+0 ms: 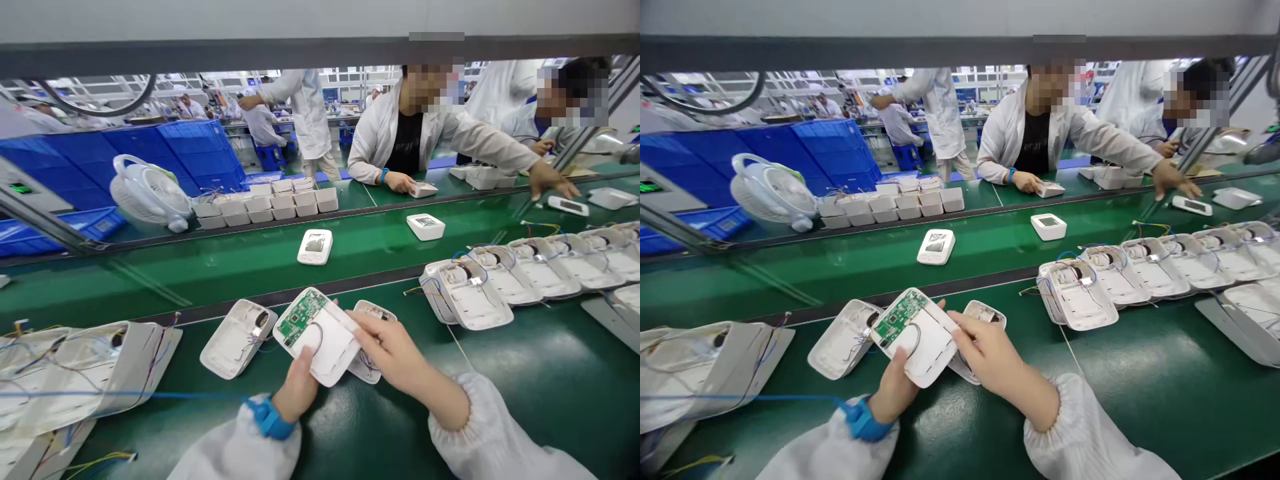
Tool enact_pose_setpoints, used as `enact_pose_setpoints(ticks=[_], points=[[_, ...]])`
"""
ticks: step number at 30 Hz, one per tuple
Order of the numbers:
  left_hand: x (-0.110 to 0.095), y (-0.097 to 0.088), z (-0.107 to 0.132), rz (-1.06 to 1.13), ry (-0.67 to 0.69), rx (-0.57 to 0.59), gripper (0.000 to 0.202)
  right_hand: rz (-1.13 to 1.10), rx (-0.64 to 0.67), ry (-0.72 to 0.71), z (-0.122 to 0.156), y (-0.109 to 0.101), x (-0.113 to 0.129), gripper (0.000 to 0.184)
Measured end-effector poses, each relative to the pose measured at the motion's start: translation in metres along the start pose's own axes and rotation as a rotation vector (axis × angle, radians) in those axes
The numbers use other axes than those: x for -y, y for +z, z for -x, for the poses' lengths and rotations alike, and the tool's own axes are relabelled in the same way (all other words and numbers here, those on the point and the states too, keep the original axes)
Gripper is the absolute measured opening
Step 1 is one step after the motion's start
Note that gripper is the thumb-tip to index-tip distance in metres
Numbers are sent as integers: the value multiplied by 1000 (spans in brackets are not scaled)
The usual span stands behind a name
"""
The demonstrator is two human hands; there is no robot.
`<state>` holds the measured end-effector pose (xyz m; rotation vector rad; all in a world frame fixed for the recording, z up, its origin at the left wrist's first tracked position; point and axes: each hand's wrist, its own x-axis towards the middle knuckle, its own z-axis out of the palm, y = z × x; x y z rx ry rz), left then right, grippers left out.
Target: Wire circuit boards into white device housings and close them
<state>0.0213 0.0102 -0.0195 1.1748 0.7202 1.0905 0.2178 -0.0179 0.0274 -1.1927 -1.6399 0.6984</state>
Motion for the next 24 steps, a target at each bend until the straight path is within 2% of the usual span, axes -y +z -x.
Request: enact_pose_setpoints(ticks=[2,3,4,5,8,10,12,14,16,18,20,22,24], points=[[5,16,-10,202,-60,10,66,161,-72,-65,-8,-6,-14,34],[6,19,-12,313,-92,19,63,242,-134,-62,-12,-11,-22,34],[5,19,-14,421,-123,23,62,307,-144,-29,-15,-16,-31,34],[4,17,-14,506,-148,19,62,364,-97,22,-17,-21,-37,33],[1,8,-14,600,-182,9,63,573,178,196,-13,-32,-41,26],[2,5,-11,602,-204,50,67,754,275,277,-4,-39,-29,22],[4,7,-7,580,-245,131,68,796,312,284,4,-50,-13,23],[6,12,-2,540,-263,185,66,645,336,217,10,-64,2,27],[9,17,1,493,-243,197,64,394,403,116,11,-76,14,26],[12,20,3,458,-203,195,61,157,463,41,10,-77,22,21],[15,20,5,441,-169,206,56,1,408,40,6,-64,25,20],[18,17,7,434,-137,209,53,-77,316,115,1,-44,26,21],[21,14,9,430,-126,193,54,-142,332,204,-4,-23,23,26]])
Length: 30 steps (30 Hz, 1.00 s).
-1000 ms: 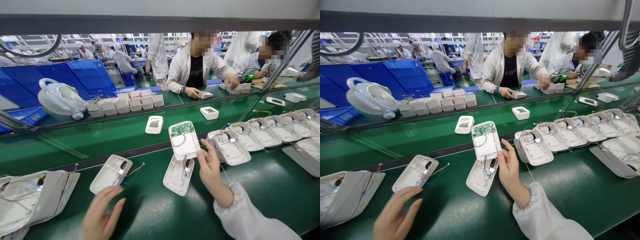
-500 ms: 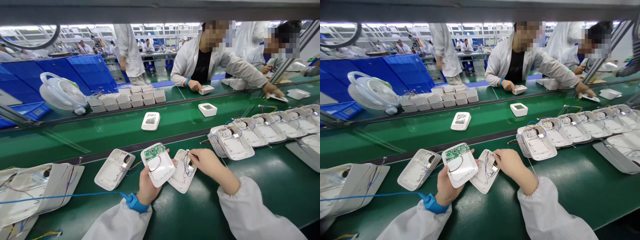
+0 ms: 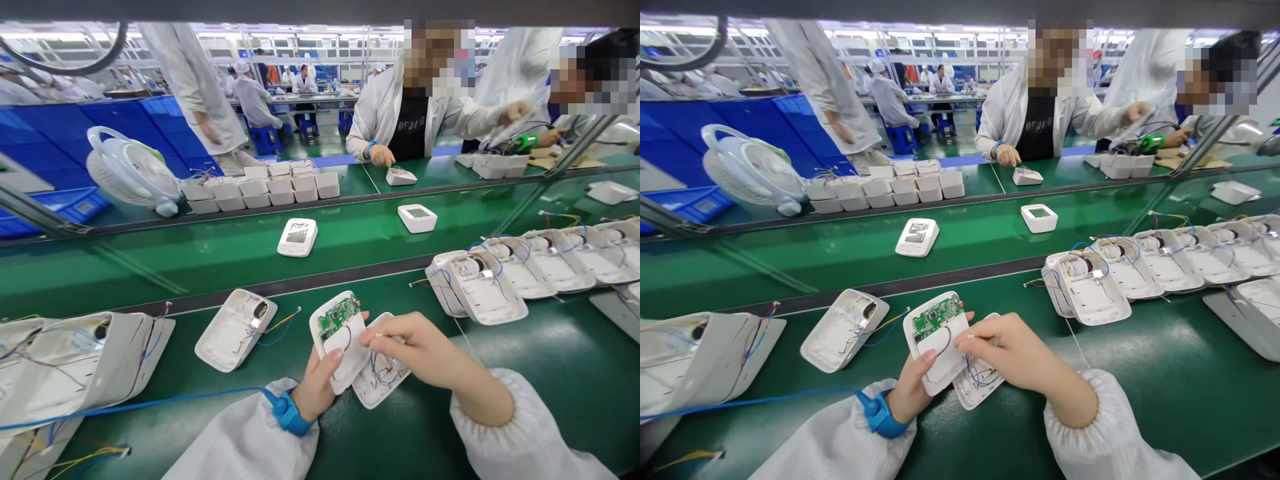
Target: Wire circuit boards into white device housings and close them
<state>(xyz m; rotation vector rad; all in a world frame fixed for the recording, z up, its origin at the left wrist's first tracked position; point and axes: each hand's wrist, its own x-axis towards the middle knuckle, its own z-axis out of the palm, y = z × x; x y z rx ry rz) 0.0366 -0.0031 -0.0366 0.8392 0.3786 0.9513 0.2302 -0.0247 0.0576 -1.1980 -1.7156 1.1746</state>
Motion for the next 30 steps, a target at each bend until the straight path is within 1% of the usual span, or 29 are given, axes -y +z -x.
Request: enact_pose_setpoints(ticks=[2,3,4,5,6,7,9,10,11,12,14,17,19,21,23,24,26,29,30], points=[[2,-4,3,-2,-9,-51,57,-93,80,67,-9,12,-6,33],[4,-6,4,-2,-21,-85,58,-133,94,92,-12,16,-10,35],[5,-7,6,0,-34,-120,60,-160,73,111,-13,20,-14,34],[7,-9,7,3,-45,-146,62,-167,18,134,-14,22,-19,29],[8,-10,8,7,-50,-158,63,-147,-67,157,-13,24,-24,23],[9,-11,9,9,-49,-155,64,-98,-166,169,-12,26,-28,18],[11,-12,10,1,-31,-116,62,70,-342,149,-9,28,-35,10],[11,-12,10,-5,-20,-94,61,172,-398,115,-8,29,-38,5],[10,-12,10,-8,-11,-76,61,275,-428,70,-7,29,-39,9],[10,-12,11,-10,-6,-62,60,363,-441,25,-6,29,-41,13],[9,-11,11,-4,-13,-43,59,466,-453,-28,-6,28,-41,12],[7,-9,11,-13,-15,-43,56,502,-482,-48,-7,27,-41,8],[6,-6,10,-13,-12,-39,56,574,-523,-77,-6,27,-41,14],[4,-3,9,5,-23,-15,56,694,-547,-118,-4,28,-41,22],[1,0,7,24,-37,-1,56,754,-511,-153,-4,29,-40,25],[0,2,6,29,-41,-9,56,734,-475,-158,-4,29,-39,25],[-2,3,5,43,-42,-34,57,599,-413,-123,-5,28,-37,23],[-2,2,7,68,-60,-23,58,298,-395,38,-7,23,-33,10],[-2,0,8,68,-70,-12,59,230,-390,90,-8,22,-32,6]])
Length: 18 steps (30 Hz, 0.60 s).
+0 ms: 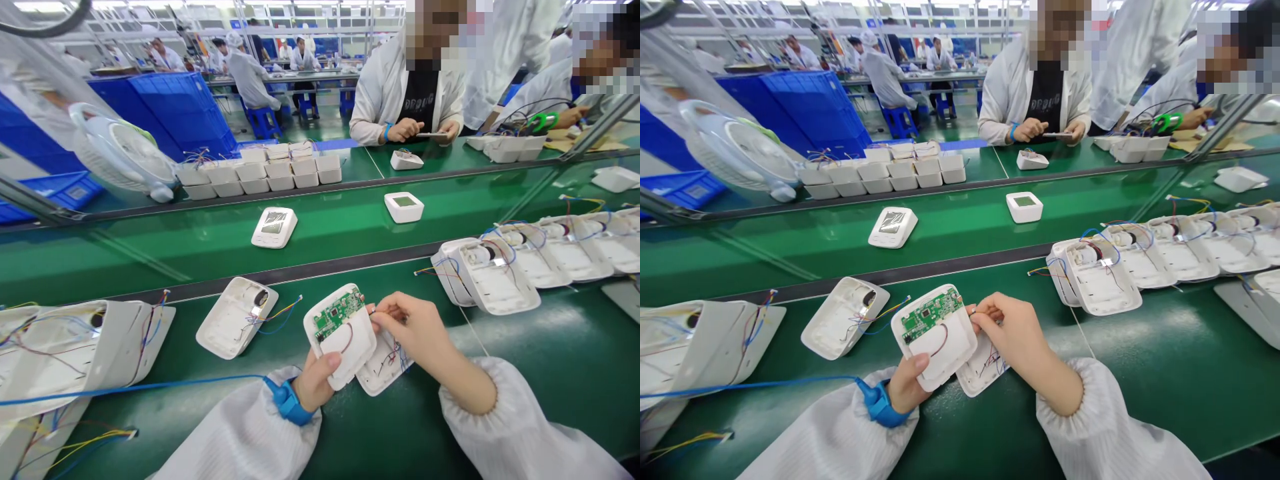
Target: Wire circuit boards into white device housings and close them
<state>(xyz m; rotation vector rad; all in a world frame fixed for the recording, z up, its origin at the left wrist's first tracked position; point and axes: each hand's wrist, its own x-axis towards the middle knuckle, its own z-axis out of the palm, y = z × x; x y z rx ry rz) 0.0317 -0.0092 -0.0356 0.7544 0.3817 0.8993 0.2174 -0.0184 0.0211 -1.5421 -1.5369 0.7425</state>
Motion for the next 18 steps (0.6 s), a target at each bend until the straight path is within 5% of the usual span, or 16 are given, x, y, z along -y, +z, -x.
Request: enact_pose_setpoints(ticks=[3,12,18], points=[[3,-6,3,-51,-28,8,58,-32,59,56,-2,-4,3,10],[18,-28,10,-216,-2,-101,53,-15,82,-135,9,7,12,16],[15,-23,6,-165,-25,-81,64,-8,71,-98,10,8,14,16]])
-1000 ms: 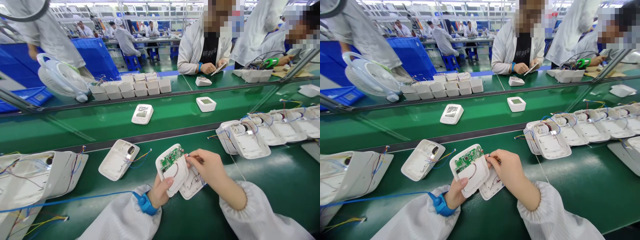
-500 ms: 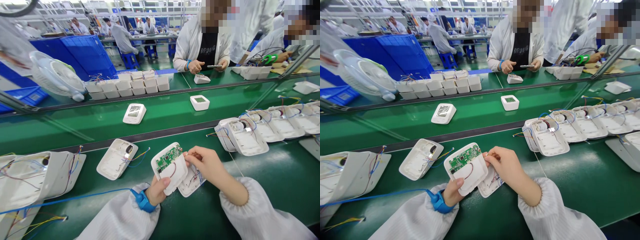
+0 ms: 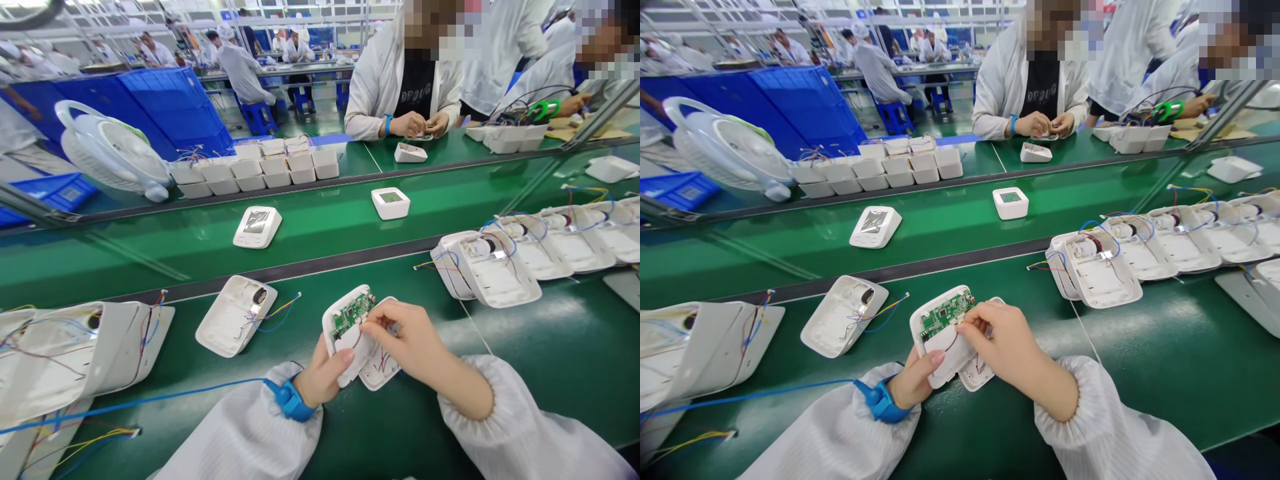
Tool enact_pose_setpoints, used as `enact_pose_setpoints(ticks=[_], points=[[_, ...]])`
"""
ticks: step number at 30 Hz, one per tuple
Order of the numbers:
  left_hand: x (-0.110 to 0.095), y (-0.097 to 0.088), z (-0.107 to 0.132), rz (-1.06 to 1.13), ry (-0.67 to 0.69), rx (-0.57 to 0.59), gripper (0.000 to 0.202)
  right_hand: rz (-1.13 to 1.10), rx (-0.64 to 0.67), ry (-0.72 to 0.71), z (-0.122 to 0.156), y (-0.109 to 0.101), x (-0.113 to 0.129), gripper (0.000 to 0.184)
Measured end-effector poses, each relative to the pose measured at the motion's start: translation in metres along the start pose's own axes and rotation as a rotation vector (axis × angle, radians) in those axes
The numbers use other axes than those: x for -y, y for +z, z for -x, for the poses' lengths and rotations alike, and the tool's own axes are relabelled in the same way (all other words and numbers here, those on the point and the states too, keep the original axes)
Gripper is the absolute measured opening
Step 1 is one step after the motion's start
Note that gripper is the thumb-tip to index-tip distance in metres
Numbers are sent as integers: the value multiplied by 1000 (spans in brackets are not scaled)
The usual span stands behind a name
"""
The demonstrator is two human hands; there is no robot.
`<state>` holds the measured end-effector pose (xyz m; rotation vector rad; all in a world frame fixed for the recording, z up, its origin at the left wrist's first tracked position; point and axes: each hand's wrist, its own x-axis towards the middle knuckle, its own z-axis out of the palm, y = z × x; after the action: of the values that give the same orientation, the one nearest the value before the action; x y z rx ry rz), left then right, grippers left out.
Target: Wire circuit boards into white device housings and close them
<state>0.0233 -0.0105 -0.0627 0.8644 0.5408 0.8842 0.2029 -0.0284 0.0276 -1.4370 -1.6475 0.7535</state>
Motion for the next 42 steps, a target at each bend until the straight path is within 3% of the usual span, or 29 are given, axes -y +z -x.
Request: enact_pose_setpoints(ticks=[4,10,15,21,24,27,38,42], points=[[-2,4,-2,21,0,-13,66,12,-1,1,-1,-1,0,17],[1,-4,2,-24,-16,-25,59,24,-4,1,-2,-2,-1,18],[-1,-8,3,-60,-9,-13,47,161,-86,-145,3,4,-6,17],[-2,-9,3,-41,-32,35,50,293,-234,-296,0,3,-19,10],[-2,-10,4,-46,-36,64,54,249,-182,-408,-5,-4,-23,39],[-2,-10,4,-34,-49,89,56,251,-93,-485,-8,-8,-25,45],[-9,0,3,4,-39,128,57,390,-193,-530,-2,-5,-23,42],[-5,-4,2,50,-92,100,58,254,-153,-410,-5,-5,-25,38]])
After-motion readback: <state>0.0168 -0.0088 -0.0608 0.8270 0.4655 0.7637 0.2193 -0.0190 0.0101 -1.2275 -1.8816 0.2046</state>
